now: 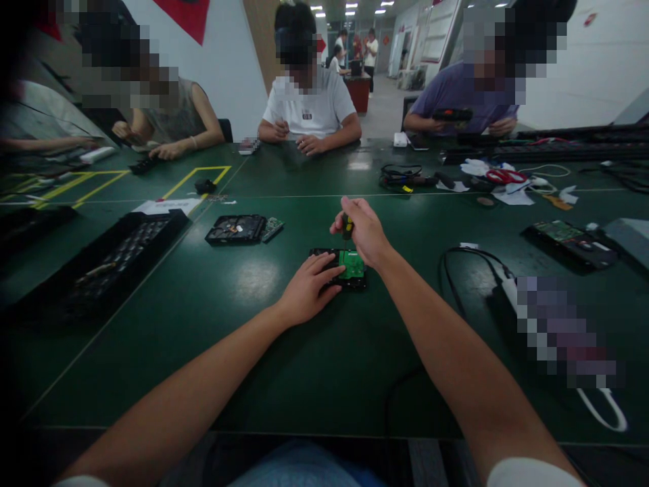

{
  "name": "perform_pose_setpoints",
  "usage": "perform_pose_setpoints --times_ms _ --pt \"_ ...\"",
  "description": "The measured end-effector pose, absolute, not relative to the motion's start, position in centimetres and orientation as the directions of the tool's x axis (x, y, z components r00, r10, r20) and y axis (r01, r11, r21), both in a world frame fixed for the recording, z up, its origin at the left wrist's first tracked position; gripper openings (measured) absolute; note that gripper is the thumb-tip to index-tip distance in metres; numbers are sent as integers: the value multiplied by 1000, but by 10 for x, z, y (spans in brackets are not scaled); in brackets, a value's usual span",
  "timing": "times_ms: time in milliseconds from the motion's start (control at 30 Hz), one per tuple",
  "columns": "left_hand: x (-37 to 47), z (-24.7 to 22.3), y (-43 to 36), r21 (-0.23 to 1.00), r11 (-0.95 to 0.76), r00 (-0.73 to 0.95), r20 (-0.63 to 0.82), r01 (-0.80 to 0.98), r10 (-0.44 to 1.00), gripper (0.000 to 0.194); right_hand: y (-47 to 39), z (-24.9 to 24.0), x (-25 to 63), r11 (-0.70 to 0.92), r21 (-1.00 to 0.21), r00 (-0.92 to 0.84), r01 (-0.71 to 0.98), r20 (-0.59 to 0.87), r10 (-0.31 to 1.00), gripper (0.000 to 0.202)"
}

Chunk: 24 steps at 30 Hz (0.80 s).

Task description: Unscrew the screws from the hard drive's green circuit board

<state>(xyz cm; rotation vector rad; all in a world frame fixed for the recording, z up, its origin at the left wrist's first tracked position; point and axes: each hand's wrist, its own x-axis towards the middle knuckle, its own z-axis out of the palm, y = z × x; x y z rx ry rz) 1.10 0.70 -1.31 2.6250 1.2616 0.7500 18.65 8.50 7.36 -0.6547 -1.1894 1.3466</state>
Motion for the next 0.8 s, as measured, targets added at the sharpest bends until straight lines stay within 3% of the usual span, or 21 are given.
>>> perform_pose_setpoints --times_ms 533,800 --pt "10 -12 7 334 -638 527 368 694 766 46 84 77 189 227 -939 -184 -257 278 943 38" --pt "11 -12 6 323 -634 527 364 703 768 45 86 77 191 200 -927 -175 -316 265 948 28"
